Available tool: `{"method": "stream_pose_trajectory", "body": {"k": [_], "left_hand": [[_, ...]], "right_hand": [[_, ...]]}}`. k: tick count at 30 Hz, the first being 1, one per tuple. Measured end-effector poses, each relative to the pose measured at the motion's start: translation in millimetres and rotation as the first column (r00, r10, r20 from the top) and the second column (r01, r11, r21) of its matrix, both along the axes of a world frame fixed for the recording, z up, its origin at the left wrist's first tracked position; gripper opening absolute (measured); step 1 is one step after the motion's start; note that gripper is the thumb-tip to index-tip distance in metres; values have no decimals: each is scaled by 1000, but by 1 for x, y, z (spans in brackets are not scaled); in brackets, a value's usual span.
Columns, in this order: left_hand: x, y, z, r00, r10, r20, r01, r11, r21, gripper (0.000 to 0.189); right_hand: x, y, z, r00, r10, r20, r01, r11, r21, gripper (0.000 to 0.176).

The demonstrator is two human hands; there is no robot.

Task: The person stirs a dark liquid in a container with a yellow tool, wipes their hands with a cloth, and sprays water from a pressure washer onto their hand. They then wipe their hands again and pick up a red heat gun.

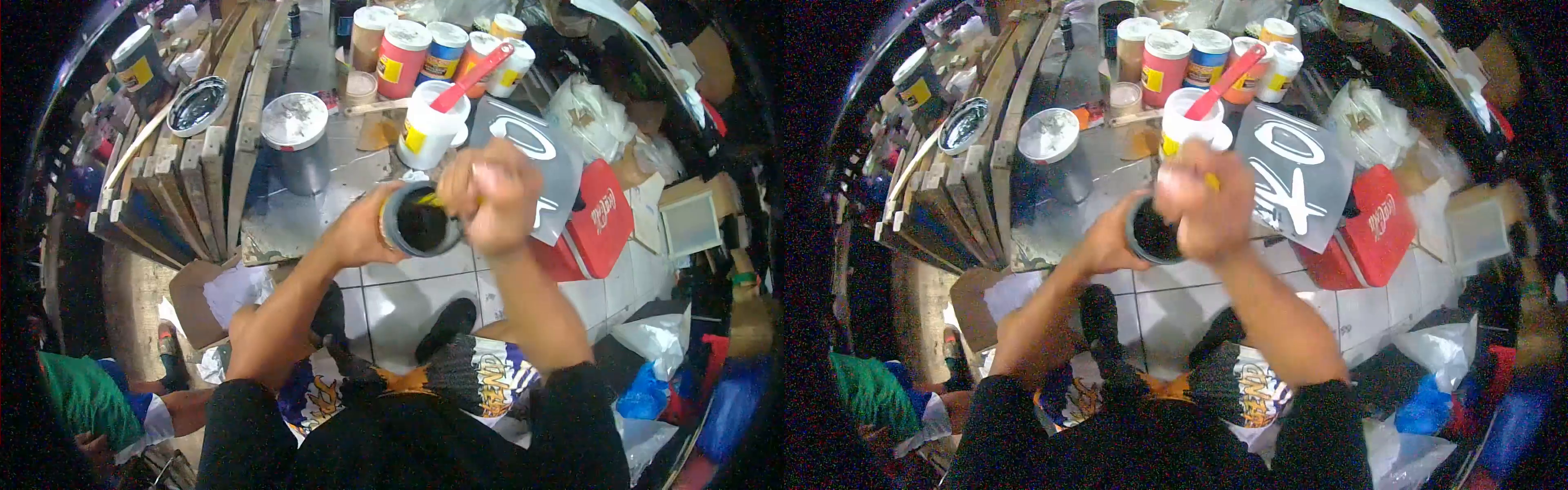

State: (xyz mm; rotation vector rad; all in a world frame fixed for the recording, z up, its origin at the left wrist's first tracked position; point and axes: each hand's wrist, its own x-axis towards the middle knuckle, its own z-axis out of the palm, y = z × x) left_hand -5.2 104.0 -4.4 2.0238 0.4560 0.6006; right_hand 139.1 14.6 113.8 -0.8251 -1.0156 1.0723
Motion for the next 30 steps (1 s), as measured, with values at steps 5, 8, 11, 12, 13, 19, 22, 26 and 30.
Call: {"method": "stream_pose_trajectory", "body": {"k": [5, 8, 11, 12, 13, 19, 22, 26, 30], "left_hand": [[-4, 12, -1, 999, -5, 48, 1, 997, 83, 89], [4, 10, -4, 997, 3, 74, -6, 999, 40, 88], [-13, 17, -1, 998, -23, 57, 18, 996, 85, 85], [-13, 22, 2, 998, -15, 58, 10, 995, 98, 85], [-9, 19, 0, 996, -40, 84, 31, 994, 105, 85], [-4, 7, 4, 999, -46, 29, 41, 990, 138, 82], [1, -7, 0, 994, 111, 24, -113, 990, 90, 82], [14, -40, -5, 929, 364, 60, -364, 931, -13, 82], [18, -46, -10, 833, 550, 49, -551, 822, 145, 84]], "right_hand": [[23, 7, -4, 912, -37, 409, 24, 999, 37, 12], [23, -14, -14, 949, -20, 314, 27, 999, -17, 9], [4, -17, -21, 916, -45, 398, 73, 996, -55, 9], [7, -11, -3, 896, 1, 444, -14, 1000, 25, 9], [11, -13, 5, 874, 30, 486, -77, 994, 77, 8], [20, 6, -34, 929, -124, 350, -3, 940, 341, 10], [-7, -14, -13, 929, -319, 185, 288, 941, 179, 26], [-26, -9, 2, 712, -659, 241, 675, 737, 23, 39], [-17, 36, -19, 509, -851, 127, 836, 524, 160, 37]]}}
